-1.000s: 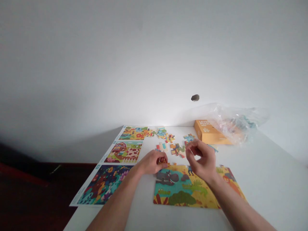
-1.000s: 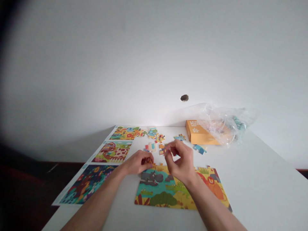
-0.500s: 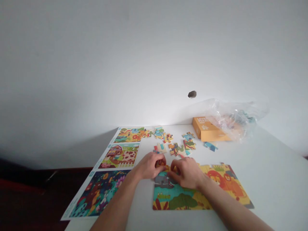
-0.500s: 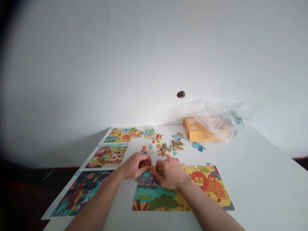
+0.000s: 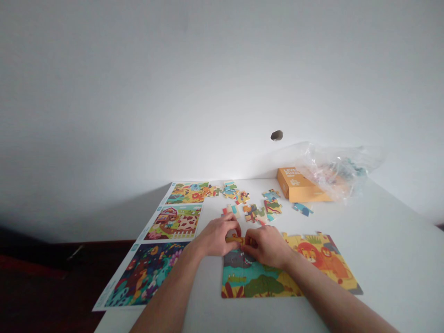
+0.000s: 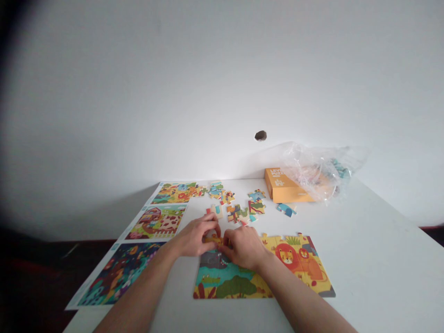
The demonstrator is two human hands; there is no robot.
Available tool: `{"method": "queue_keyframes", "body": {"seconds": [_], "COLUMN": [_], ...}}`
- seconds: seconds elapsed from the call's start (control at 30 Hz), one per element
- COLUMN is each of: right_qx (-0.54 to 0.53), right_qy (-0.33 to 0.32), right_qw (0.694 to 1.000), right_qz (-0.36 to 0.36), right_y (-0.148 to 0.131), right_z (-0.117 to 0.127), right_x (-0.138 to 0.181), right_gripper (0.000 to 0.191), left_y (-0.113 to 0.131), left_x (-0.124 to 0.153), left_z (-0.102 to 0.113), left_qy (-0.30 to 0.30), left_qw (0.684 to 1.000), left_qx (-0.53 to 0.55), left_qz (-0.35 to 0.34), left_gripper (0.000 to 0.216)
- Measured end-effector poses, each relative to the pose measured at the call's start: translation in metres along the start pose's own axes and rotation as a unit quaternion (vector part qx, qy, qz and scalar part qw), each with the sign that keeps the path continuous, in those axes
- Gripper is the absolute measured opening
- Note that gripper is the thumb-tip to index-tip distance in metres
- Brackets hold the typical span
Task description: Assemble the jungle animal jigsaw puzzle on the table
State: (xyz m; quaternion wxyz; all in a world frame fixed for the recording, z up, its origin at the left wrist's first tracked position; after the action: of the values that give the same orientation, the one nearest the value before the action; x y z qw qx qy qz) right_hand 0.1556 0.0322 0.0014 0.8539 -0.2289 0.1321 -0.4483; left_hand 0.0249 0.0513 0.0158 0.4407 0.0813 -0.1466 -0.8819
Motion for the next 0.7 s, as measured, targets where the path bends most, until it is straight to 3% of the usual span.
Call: {"method": "queue_keyframes", "body": {"seconds": [0.4,0.7], "right_qx": [-0.010,0.002], "right_qy": [-0.008,-0.017], "right_qw": [1.000,1.000], "right_qz": [-0.016,-0.024], "right_y": [0.004,0.004], "right_z": [0.001,0.000], "right_x": [-0.002,-0.003], "right_gripper": [0.016,0.014], "left_y": [0.008,0.007], "left_x": [0.001,-0.001], "left_z": [-0.006,-0.012], "left_qy": [-0.060,-0.051], "left_qw": [0.997,0.997], "left_qx": [-0.048,-0.048], "left_qz": [0.011,0.033], "left_gripper": [0.073,0.064]}}
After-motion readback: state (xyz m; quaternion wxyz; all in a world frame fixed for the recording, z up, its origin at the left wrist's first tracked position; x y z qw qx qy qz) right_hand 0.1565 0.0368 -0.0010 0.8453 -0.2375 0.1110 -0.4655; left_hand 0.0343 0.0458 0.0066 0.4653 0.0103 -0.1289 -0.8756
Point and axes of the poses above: each hand's wrist, its own x-axis away from the middle knuckle, its own z-axis out of the back of the hand, y = z × x, the point moved 7 cm from there along -x, towards the middle knuckle, and after that the axes turned 7 degrees about -x, right-handed, at the moved point
